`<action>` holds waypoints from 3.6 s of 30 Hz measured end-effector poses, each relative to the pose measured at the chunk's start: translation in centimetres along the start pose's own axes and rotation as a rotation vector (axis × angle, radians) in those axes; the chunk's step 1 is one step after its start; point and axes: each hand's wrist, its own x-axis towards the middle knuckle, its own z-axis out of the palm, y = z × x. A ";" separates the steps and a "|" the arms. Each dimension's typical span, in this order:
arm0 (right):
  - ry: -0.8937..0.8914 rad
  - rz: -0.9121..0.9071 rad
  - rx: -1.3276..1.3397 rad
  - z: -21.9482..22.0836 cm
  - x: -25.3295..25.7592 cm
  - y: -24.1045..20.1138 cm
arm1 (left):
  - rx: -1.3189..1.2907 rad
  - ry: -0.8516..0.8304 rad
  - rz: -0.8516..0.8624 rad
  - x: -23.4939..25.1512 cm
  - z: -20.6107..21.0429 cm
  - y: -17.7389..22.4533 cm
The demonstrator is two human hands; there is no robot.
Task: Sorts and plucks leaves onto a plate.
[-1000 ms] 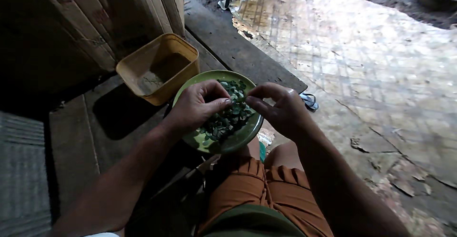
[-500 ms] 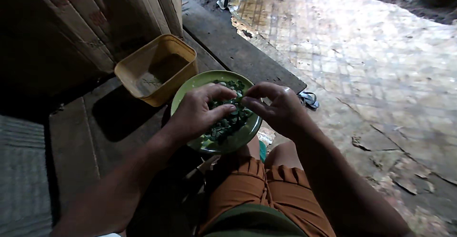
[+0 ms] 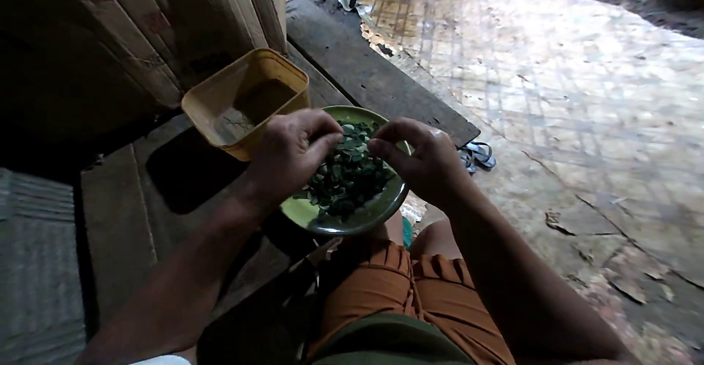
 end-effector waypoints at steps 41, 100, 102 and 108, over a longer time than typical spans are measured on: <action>0.077 0.131 0.235 1.6 -0.5 -1.4 | -0.930 0.028 -0.677 0.2 0.9 2.5; -0.099 -0.019 -0.145 0.8 -1.2 0.5 | 0.272 -0.176 -0.098 0.6 -1.7 -2.4; -0.074 0.002 -0.140 0.4 -1.5 0.4 | 0.212 -0.307 -0.169 0.3 -0.7 -1.8; -0.040 0.070 -0.131 -0.1 -2.4 0.9 | 0.129 -0.533 -0.245 -0.2 0.8 -1.4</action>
